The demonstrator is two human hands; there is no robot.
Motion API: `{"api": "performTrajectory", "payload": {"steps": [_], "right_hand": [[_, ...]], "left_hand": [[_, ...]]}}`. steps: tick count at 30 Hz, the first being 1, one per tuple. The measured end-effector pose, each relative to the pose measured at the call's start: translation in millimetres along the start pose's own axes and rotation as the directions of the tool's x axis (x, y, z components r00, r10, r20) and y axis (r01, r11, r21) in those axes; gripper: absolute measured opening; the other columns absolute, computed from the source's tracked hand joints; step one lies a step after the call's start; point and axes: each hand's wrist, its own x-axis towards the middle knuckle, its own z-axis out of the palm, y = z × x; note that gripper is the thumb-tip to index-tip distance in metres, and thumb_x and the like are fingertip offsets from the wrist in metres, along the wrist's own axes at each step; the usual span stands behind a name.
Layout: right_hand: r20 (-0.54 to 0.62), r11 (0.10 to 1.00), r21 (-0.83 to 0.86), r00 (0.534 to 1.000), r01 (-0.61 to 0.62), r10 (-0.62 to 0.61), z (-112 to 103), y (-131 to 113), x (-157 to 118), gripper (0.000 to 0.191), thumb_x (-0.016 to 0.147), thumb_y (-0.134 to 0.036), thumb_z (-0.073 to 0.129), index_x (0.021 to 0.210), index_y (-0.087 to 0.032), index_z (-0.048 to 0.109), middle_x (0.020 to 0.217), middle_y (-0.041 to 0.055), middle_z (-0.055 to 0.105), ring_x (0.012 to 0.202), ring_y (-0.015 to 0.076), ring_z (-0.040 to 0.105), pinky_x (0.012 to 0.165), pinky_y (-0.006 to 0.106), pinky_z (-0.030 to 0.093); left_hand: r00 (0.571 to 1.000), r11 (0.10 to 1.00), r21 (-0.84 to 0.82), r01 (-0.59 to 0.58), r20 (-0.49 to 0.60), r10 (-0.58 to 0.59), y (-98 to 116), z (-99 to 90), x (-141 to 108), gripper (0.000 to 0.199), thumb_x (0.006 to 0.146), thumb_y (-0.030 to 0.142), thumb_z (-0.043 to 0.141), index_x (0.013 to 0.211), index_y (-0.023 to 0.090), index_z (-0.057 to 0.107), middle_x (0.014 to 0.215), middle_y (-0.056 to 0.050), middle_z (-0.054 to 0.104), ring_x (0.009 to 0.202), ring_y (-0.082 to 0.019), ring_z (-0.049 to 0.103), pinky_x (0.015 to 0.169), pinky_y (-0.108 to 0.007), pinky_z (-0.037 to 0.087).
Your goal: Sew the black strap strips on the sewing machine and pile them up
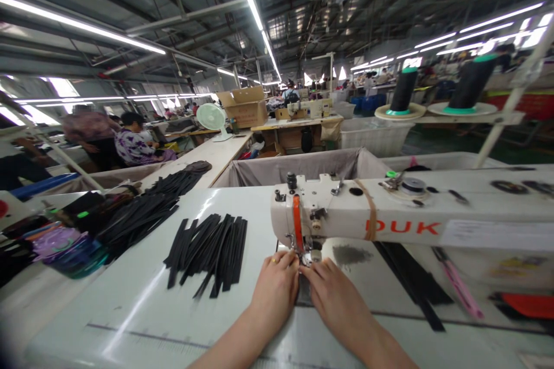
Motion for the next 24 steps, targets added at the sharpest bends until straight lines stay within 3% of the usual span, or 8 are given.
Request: {"api": "performTrajectory", "payload": {"steps": [17, 21, 24], "right_hand": [[-0.016, 1.000, 0.015, 1.000, -0.007, 0.007, -1, -1, 0, 0.034, 0.086, -0.005, 0.045, 0.114, -0.020, 0.057, 0.098, 0.0074, 0.061, 0.089, 0.0232, 0.059, 0.078, 0.041, 0.051], [0.003, 1.000, 0.018, 1.000, -0.014, 0.014, -2, -1, -1, 0.035, 0.086, -0.004, 0.046, 0.116, -0.018, 0.056, 0.099, 0.0076, 0.061, 0.090, 0.0234, 0.058, 0.079, 0.042, 0.051], [-0.006, 1.000, 0.019, 1.000, -0.008, 0.008, -1, 1, -2, 0.033, 0.086, -0.005, 0.046, 0.116, -0.018, 0.056, 0.100, 0.0081, 0.061, 0.092, 0.0237, 0.058, 0.082, 0.043, 0.051]], "left_hand": [[0.999, 1.000, 0.005, 0.015, 0.041, -0.015, 10, -7.5, 0, 0.035, 0.087, 0.009, 0.043, 0.116, 0.012, 0.061, 0.125, -0.013, 0.060, 0.112, -0.030, 0.053, 0.092, -0.047, 0.046], [0.995, 0.990, -0.131, 0.050, -0.075, -0.060, -1, -9.7, 6, 0.027, 0.087, 0.008, 0.043, 0.098, 0.016, 0.066, 0.109, -0.010, 0.064, 0.103, -0.025, 0.056, 0.090, -0.042, 0.049], [0.976, 0.974, -0.201, 0.104, -0.171, -0.139, -16, -7.4, 17, 0.027, 0.089, 0.006, 0.041, 0.097, 0.017, 0.065, 0.115, -0.009, 0.061, 0.115, -0.022, 0.052, 0.098, -0.040, 0.046]]}}
